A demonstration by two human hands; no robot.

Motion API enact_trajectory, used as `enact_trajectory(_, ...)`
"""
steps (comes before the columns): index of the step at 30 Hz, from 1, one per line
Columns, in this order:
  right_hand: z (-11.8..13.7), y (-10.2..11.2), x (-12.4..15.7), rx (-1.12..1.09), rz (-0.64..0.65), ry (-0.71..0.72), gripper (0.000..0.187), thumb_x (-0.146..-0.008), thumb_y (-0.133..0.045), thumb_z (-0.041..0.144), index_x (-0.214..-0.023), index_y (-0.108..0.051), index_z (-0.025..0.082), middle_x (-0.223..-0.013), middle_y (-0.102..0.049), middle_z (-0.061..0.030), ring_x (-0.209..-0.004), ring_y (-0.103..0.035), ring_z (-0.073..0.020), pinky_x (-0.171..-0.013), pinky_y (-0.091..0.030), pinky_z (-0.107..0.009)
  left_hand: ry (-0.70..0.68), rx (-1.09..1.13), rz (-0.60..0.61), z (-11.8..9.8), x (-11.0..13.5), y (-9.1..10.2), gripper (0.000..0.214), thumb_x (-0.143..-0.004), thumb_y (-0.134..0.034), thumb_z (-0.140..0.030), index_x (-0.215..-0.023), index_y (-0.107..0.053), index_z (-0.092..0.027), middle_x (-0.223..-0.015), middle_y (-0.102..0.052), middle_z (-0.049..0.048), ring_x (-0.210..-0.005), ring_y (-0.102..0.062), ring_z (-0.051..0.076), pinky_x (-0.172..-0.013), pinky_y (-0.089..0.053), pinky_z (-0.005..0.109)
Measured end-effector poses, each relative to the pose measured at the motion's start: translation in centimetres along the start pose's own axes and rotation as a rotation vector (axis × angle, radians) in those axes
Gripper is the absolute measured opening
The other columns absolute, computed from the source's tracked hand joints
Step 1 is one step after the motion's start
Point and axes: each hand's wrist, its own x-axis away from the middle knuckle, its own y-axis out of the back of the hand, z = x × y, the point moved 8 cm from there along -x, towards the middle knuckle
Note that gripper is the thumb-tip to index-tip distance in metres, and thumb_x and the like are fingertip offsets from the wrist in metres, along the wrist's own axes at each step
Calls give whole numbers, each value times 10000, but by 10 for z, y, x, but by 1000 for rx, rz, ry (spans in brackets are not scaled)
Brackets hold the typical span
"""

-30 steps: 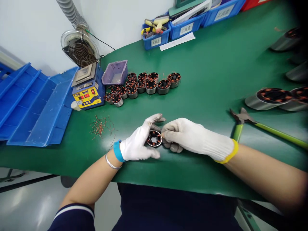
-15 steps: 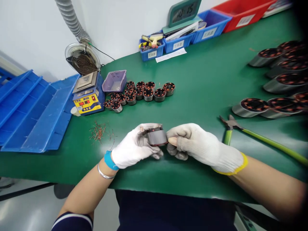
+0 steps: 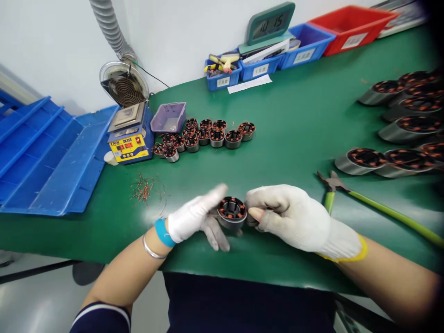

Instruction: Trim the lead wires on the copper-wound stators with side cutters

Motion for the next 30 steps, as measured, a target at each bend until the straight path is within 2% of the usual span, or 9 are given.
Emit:
enact_trajectory(1, -1, 0, 0, 3, -8, -8, 375, -802, -565, 443, -535, -518, 183, -512, -501, -10, -467, -434, -102, -437, -326, -239, 98, 32, 99, 7, 0, -8, 696, -841, -446, -736, -1142, -522, -113, -732, -645, 92, -490, -644, 208, -360, -490, 268)
enact_trajectory(3, -11, -2, 0, -117, -4, -99, 383, -788, -592, 486, -565, -536, 180, -518, -518, -14, -453, -451, -105, -428, -344, -238, 12, 24, 69, -3, 0, -7, 639, -799, -646, -575, -1229, -474, -136, -719, -628, 47, -488, -637, 179, -353, -455, 211)
enact_trajectory(8, -29, -20, 2, -623, 22, -307, 491, -640, -727, 634, -626, -566, 170, -514, -545, -10, -362, -424, -86, -353, -326, -224, -868, -606, -194, -72, 42, -20, 279, -782, -696, -250, -1027, -571, -201, -1130, -617, 108, -957, -674, 196, -866, -587, 382)
enact_trajectory(12, -23, -23, 5, -657, 64, -294, 488, -635, -743, 627, -601, -555, 178, -476, -509, 8, -347, -395, -78, -340, -301, -214, -1199, -1002, -159, -78, 66, -51, 231, -763, -730, -292, -789, -512, -223, -993, -647, 48, -909, -668, 184, -816, -587, 336)
enact_trajectory(15, -13, -15, 7, -411, 77, -173, 460, -733, -682, 570, -545, -540, 175, -497, -509, -9, -405, -434, -89, -381, -326, -218, -1057, -869, -402, -76, 58, -29, 327, -732, -737, -345, -948, -530, -214, -1010, -651, 69, -900, -683, 203, -750, -601, 321)
enact_trajectory(18, -13, -12, 5, -258, 24, -149, 446, -750, -664, 547, -541, -551, 171, -493, -508, -13, -430, -435, -91, -400, -322, -221, -810, -902, -356, -60, 36, -19, 418, -798, -684, -354, -1141, -520, -181, -1003, -678, 73, -853, -693, 186, -762, -603, 308)
enact_trajectory(24, -29, -33, 1, -627, 87, -368, 554, -619, -663, 711, -553, -468, 196, -475, -504, -7, -328, -386, -93, -326, -307, -248, -1134, -1478, -523, -66, 42, -34, 125, -870, -524, -142, -985, -570, -156, -1022, -685, 113, -921, -663, 221, -786, -561, 373)
enact_trajectory(28, -15, 7, 0, 107, -112, -129, 410, -745, -621, 561, -859, -657, 169, -813, -701, -122, -682, -666, -242, -599, -541, -365, -1077, -1206, -583, -63, 38, -15, 271, -827, -636, -257, -1070, -538, -186, -1056, -676, 101, -945, -649, 217, -813, -553, 366)
enact_trajectory(30, 5, 22, 4, 461, -243, 100, 487, -744, -643, 487, -1111, -646, 167, -1118, -683, -160, -1007, -654, -316, -845, -544, -444, -1065, -1104, -578, -59, 35, -7, 362, -800, -694, -304, -1098, -518, -195, -1050, -667, 100, -941, -648, 218, -813, -553, 366)
